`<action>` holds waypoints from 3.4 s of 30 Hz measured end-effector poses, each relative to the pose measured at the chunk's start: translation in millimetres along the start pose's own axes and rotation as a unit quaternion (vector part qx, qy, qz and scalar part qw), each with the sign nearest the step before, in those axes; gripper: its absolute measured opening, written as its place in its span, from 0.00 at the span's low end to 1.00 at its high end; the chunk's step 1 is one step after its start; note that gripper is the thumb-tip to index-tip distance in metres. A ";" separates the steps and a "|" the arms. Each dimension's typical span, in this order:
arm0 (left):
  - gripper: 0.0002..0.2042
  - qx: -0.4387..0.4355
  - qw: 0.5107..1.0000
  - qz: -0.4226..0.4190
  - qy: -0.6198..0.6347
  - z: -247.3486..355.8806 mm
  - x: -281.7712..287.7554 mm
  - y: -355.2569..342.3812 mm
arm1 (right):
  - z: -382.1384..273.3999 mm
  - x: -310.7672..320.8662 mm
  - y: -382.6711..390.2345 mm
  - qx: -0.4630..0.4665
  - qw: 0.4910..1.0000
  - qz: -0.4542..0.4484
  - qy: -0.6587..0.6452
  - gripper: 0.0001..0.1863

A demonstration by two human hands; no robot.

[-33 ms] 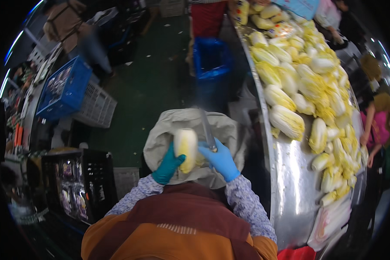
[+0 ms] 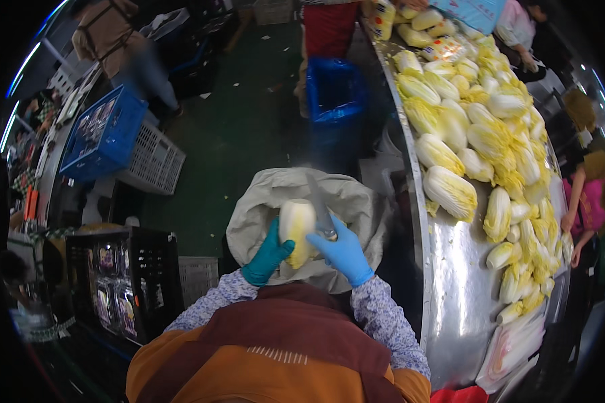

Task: The person prepares napa cabbage by hand using a knife, trimming the cores and removing outer leaves before placing the heads into a large white bag.

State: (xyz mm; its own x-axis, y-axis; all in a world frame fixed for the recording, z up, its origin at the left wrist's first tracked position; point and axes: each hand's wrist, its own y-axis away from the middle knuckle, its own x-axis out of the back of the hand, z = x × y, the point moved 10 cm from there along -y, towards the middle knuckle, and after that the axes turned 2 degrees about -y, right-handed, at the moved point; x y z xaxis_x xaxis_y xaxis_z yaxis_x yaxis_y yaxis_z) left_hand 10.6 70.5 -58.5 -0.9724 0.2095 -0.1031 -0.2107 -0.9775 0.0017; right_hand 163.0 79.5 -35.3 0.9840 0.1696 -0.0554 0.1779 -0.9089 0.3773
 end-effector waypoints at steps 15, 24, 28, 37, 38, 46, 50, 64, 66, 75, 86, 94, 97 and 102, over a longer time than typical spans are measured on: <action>0.32 0.140 0.975 -0.045 0.166 -18.5 -13.9 -10.2 | -3.8 -3.5 -5.6 0.130 0.988 0.003 0.086 0.38; 0.33 0.015 0.999 -0.037 0.024 32.3 -15.8 -19.4 | -20.8 0.4 -2.6 0.106 0.988 -0.023 0.107 0.37; 0.33 0.235 0.918 -0.107 0.300 -2.2 -9.0 -1.7 | -9.6 9.7 -9.3 0.091 0.986 -0.029 0.136 0.37; 0.31 0.269 0.858 -0.130 0.417 -17.3 -24.2 7.8 | 4.7 -9.1 -0.7 -0.030 0.998 -0.047 -0.033 0.34; 0.30 0.293 0.867 -0.097 0.391 -24.2 -25.5 6.1 | 6.3 -12.2 -1.4 -0.028 0.998 -0.052 -0.020 0.33; 0.35 0.107 0.983 -0.072 0.128 9.0 -20.9 -16.6 | 10.7 -5.2 -5.1 0.016 0.998 -0.056 0.033 0.38; 0.36 0.063 0.988 -0.080 0.119 30.0 -29.1 -21.0 | -5.2 -2.4 -2.6 0.034 0.997 -0.061 0.030 0.40; 0.32 0.071 0.968 -0.107 0.216 -3.7 -27.2 -21.7 | -12.5 -7.3 -5.0 0.128 0.981 -0.093 0.109 0.43; 0.32 0.092 0.956 -0.123 0.251 -15.0 -21.7 -19.2 | -17.8 -15.0 -1.0 0.077 0.987 -0.123 0.074 0.43; 0.31 0.095 0.980 0.019 0.174 -20.8 24.4 -21.8 | 30.6 -5.4 -21.5 0.053 0.991 -0.112 0.050 0.39; 0.29 0.080 0.994 -0.058 0.052 -26.7 3.7 -0.6 | 39.5 -39.7 -18.5 0.045 0.984 -0.171 0.009 0.33; 0.27 0.032 0.993 -0.104 -0.049 -22.4 -2.3 -14.3 | 21.8 -5.6 1.1 -0.007 0.999 -0.016 0.044 0.36; 0.27 0.006 0.993 -0.087 -0.086 -25.1 -1.7 -17.0 | 16.3 -1.3 -0.3 0.015 0.997 -0.024 0.072 0.36; 0.27 0.148 0.947 -0.107 0.265 -48.0 -12.3 -6.4 | 39.6 10.7 -24.3 0.026 0.997 -0.050 -0.056 0.29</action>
State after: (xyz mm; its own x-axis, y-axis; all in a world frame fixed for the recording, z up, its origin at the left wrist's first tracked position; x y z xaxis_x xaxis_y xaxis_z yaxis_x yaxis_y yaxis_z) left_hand 28.7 73.1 -105.1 -0.7337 0.2833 -0.6176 -0.4917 -0.8487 0.1948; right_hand 169.8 88.2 -81.6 0.9561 0.2190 -0.1948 0.2725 -0.9089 0.3156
